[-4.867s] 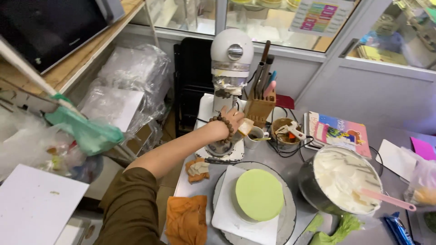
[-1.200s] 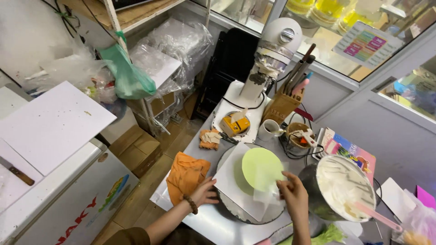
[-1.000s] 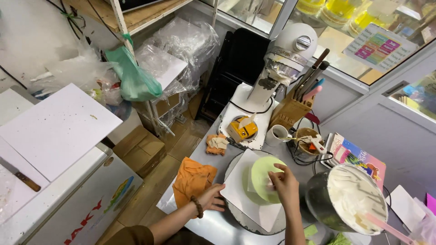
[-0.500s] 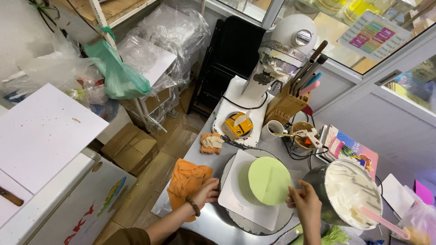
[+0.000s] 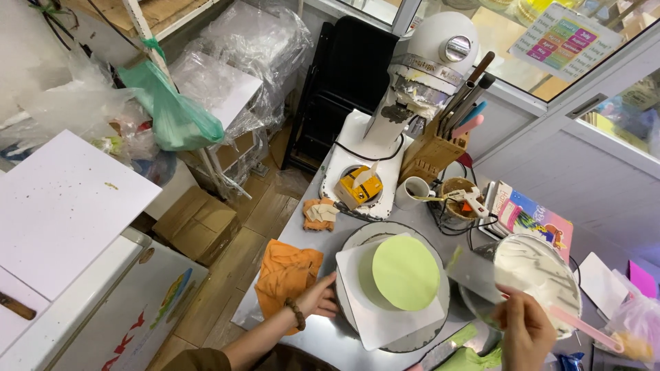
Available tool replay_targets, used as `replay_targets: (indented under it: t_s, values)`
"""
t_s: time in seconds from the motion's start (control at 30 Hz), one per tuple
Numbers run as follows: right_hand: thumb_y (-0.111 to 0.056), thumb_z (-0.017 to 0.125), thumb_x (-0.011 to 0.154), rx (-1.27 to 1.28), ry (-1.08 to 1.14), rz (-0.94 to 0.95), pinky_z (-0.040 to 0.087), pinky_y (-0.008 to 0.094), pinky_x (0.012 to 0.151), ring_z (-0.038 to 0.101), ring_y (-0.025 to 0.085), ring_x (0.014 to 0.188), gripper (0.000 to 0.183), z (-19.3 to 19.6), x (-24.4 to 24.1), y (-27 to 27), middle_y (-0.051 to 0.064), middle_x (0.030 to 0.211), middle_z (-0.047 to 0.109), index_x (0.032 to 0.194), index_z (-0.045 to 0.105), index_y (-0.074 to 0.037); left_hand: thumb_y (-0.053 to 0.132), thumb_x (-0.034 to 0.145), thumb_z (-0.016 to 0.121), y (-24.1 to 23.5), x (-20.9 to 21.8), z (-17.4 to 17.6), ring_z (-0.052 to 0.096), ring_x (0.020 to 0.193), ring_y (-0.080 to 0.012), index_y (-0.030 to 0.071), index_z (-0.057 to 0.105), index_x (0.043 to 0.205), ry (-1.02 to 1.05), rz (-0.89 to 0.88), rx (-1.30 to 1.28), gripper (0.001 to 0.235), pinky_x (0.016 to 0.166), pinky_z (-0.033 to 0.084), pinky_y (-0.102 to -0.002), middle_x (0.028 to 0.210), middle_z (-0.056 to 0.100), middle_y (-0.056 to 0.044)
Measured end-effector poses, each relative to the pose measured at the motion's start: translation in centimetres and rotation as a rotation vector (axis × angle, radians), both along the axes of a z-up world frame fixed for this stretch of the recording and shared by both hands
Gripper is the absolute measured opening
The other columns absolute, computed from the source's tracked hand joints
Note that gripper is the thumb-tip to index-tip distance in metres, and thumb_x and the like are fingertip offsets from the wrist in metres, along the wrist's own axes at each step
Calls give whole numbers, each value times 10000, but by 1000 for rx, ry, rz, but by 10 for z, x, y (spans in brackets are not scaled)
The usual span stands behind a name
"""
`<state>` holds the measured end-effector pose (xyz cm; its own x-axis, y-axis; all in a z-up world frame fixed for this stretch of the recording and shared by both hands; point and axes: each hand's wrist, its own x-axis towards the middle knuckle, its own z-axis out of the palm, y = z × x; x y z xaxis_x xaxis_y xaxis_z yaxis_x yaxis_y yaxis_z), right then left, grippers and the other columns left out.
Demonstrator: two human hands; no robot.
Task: The person smooths the green frosting on a round cake using a spatula while rotating the cake on a turntable. They wipe the spatula with an orange cloth, reposition the parchment paper under the cake, and finally pick up a green piping bag to add frosting details on top.
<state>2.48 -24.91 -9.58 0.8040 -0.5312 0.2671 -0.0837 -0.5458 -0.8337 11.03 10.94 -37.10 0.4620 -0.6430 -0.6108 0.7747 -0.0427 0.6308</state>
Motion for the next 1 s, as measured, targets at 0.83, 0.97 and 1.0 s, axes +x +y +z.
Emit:
replay_targets:
  t_s: [0.83,0.97,1.0]
  values:
    - [-106,783,846,112,367,123,501,254,534,619,95,612,543,-49,44,51,95,887,761,1370,648,-59,859,816,366,21,11,28,553,1351,-382,93,285,1590,-84,237,-16,1092,1081,493,-506,1550,412,-247]
    - [-103,740,866,182,305,20,563,270,552,669,53,713,538,-33,39,41,101,919,744,1388,620,-52,853,796,369,21,10,45,592,1313,-412,107,233,1591,-61,203,15,1098,1036,557,-494,1531,422,-284]
    - [-103,740,866,181,303,22,563,270,552,669,53,713,538,-38,45,49,101,919,744,1388,620,-52,853,796,369,20,10,46,592,1313,-412,107,233,1591,-63,205,14,1098,1036,557,-494,1531,422,-284]
